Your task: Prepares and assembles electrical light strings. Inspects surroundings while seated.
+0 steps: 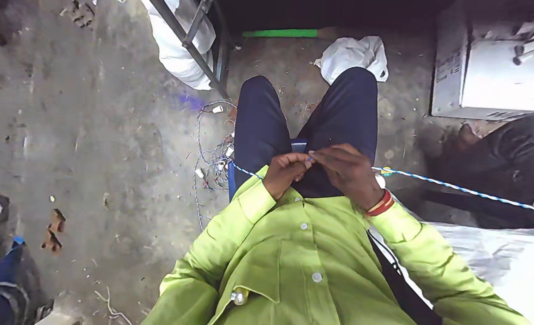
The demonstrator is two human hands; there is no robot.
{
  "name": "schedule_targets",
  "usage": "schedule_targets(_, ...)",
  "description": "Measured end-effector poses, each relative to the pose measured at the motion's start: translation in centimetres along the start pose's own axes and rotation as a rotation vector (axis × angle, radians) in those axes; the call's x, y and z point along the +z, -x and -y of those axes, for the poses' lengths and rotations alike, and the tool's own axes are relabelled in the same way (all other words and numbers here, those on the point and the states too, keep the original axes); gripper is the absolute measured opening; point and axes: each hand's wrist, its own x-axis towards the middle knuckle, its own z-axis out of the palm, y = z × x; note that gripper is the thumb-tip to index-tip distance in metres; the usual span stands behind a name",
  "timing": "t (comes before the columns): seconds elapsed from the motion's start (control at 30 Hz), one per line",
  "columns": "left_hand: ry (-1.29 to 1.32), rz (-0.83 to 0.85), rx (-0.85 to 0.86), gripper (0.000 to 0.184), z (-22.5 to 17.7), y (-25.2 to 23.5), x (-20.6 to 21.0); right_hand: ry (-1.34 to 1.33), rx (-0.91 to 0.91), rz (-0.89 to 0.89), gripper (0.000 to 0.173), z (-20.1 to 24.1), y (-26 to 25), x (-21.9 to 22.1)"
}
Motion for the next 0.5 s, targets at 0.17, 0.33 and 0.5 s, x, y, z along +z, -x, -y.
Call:
schedule_targets(0.17,-0.352,-0.091,0.028,0.008,-0.8,0.4,0.7,0.042,0.008,0.076,0.026,0.1,-0.1,-0.3)
schedule_targets(0.33,-0.719,-0.180,0.136,0.022,-1.4,0.3,0.9,0.094,-0.008,0.106,0.029,-0.1,0.0,0.3)
schedule_targets(0.5,-0.840,-0.221,0.314,0.015,-0.3,0.0,0.6,0.208,-0.025,0.111,0.019,-0.1,0.1,0.5)
